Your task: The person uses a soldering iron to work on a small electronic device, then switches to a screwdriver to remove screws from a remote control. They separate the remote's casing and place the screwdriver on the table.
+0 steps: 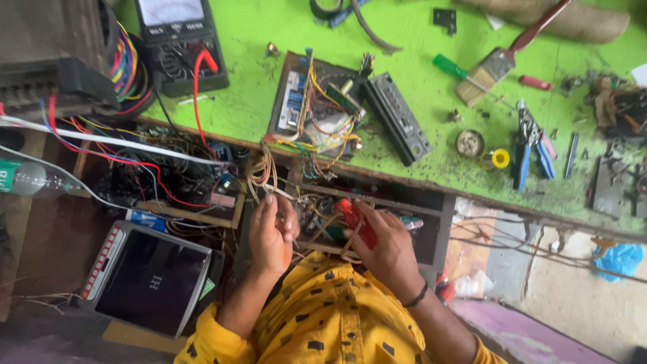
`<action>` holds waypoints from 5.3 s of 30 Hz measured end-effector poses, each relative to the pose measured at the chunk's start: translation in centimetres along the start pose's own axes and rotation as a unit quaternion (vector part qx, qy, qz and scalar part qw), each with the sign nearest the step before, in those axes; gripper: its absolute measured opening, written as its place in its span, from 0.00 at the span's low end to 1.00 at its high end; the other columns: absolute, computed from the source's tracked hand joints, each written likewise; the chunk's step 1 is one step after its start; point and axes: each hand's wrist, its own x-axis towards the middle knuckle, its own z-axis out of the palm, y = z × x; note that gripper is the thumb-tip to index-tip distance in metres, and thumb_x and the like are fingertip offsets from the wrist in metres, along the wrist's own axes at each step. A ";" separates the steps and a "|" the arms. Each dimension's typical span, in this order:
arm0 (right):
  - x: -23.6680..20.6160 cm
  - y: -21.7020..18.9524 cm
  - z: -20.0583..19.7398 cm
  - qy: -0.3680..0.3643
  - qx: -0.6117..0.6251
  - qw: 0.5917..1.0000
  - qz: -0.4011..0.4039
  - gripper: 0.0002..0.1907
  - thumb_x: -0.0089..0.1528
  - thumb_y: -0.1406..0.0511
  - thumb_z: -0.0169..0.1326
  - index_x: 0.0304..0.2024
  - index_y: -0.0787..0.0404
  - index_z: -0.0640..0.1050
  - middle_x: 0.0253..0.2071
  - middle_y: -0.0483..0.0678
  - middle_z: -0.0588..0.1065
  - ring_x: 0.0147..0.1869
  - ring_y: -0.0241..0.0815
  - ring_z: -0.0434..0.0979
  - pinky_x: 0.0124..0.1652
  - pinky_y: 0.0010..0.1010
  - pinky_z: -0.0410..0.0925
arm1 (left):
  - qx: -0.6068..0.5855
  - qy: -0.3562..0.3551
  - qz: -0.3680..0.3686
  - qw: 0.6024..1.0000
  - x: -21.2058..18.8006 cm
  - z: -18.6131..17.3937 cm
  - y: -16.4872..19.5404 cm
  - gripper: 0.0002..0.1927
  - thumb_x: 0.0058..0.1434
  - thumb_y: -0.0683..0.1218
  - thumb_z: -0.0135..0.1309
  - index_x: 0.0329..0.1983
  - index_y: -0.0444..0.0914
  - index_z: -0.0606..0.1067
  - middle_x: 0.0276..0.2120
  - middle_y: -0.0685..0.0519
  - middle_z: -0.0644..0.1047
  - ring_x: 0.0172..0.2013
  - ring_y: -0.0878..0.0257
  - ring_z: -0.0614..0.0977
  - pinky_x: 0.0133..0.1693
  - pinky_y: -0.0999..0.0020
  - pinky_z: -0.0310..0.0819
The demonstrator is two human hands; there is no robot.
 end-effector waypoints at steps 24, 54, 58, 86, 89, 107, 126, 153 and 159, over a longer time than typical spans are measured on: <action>-4.5 2.0 -3.9 0.145 0.423 0.880 0.161 0.24 0.63 0.67 0.58 0.60 0.72 0.71 0.56 0.55 0.78 0.58 0.44 0.82 0.58 0.34 0.74 | -0.249 -0.133 0.006 0.959 5.4 14.1 1.6 0.12 0.75 0.56 0.46 0.49 0.44 0.68 0.30 0.57 0.70 0.27 0.69 0.69 0.33 0.71 0.64; -6.1 5.6 -3.0 0.131 0.544 0.783 0.271 0.16 0.66 0.62 0.52 0.54 0.63 0.72 0.29 0.43 0.73 0.26 0.30 0.70 0.24 0.20 0.63 | 0.207 -0.289 -0.001 0.935 4.5 13.8 -5.6 0.21 0.77 0.57 0.41 0.43 0.35 0.72 0.40 0.45 0.83 0.42 0.62 0.83 0.48 0.66 0.77; -6.7 8.8 -9.5 0.347 0.404 0.843 0.076 0.15 0.69 0.67 0.59 0.53 0.69 0.71 0.43 0.50 0.75 0.41 0.35 0.74 0.43 0.26 0.69 | 0.210 -0.238 0.015 0.948 6.5 14.5 -7.8 0.22 0.77 0.54 0.47 0.56 0.29 0.70 0.40 0.48 0.77 0.39 0.66 0.77 0.45 0.67 0.74; 6.5 3.1 -11.8 0.367 0.244 0.888 -0.130 0.26 0.80 0.66 0.56 0.74 0.59 0.58 0.56 0.56 0.76 0.53 0.43 0.83 0.54 0.34 0.81 | 0.123 -0.158 -0.072 0.977 9.4 14.5 -6.0 0.21 0.55 0.38 0.51 0.53 0.37 0.62 0.41 0.50 0.79 0.39 0.59 0.86 0.43 0.61 0.84; 6.6 3.4 -11.1 0.366 0.260 0.885 -0.119 0.26 0.80 0.67 0.56 0.74 0.59 0.58 0.56 0.56 0.76 0.52 0.43 0.83 0.55 0.34 0.80 | 0.168 -0.158 -0.071 0.970 9.7 14.5 -5.9 0.22 0.60 0.41 0.61 0.53 0.34 0.63 0.39 0.50 0.78 0.34 0.61 0.84 0.34 0.64 0.85; 6.1 3.6 -10.6 0.300 0.227 0.916 -0.140 0.22 0.79 0.72 0.48 0.71 0.58 0.58 0.54 0.55 0.76 0.53 0.44 0.82 0.56 0.35 0.79 | 0.266 -0.134 -0.119 0.947 9.4 15.3 -5.0 0.24 0.63 0.43 0.56 0.58 0.38 0.59 0.45 0.50 0.79 0.39 0.63 0.86 0.34 0.66 0.85; 13.7 3.4 -9.7 0.417 0.460 0.770 -0.150 0.16 0.76 0.58 0.38 0.37 0.60 0.66 0.23 0.46 0.63 0.16 0.35 0.60 0.17 0.32 0.60 | 0.295 -0.094 -0.082 0.947 8.9 16.2 -5.1 0.24 0.62 0.41 0.56 0.57 0.31 0.60 0.40 0.47 0.77 0.29 0.65 0.84 0.22 0.71 0.82; 15.8 3.2 -11.2 0.278 0.531 0.791 -0.120 0.20 0.73 0.53 0.41 0.33 0.58 0.68 0.22 0.48 0.65 0.19 0.41 0.64 0.21 0.38 0.60 | 0.265 -0.095 -0.056 0.958 9.5 16.3 -5.5 0.26 0.60 0.40 0.56 0.58 0.32 0.60 0.38 0.49 0.78 0.27 0.66 0.84 0.24 0.71 0.84; 15.4 5.9 -12.0 0.043 0.617 0.743 -0.256 0.27 0.75 0.48 0.36 0.28 0.52 0.70 0.15 0.39 0.64 0.15 0.32 0.64 0.18 0.28 0.63 | 0.271 -0.077 -0.070 0.957 10.1 15.9 -6.7 0.23 0.61 0.40 0.58 0.55 0.29 0.61 0.39 0.46 0.79 0.27 0.64 0.85 0.23 0.70 0.83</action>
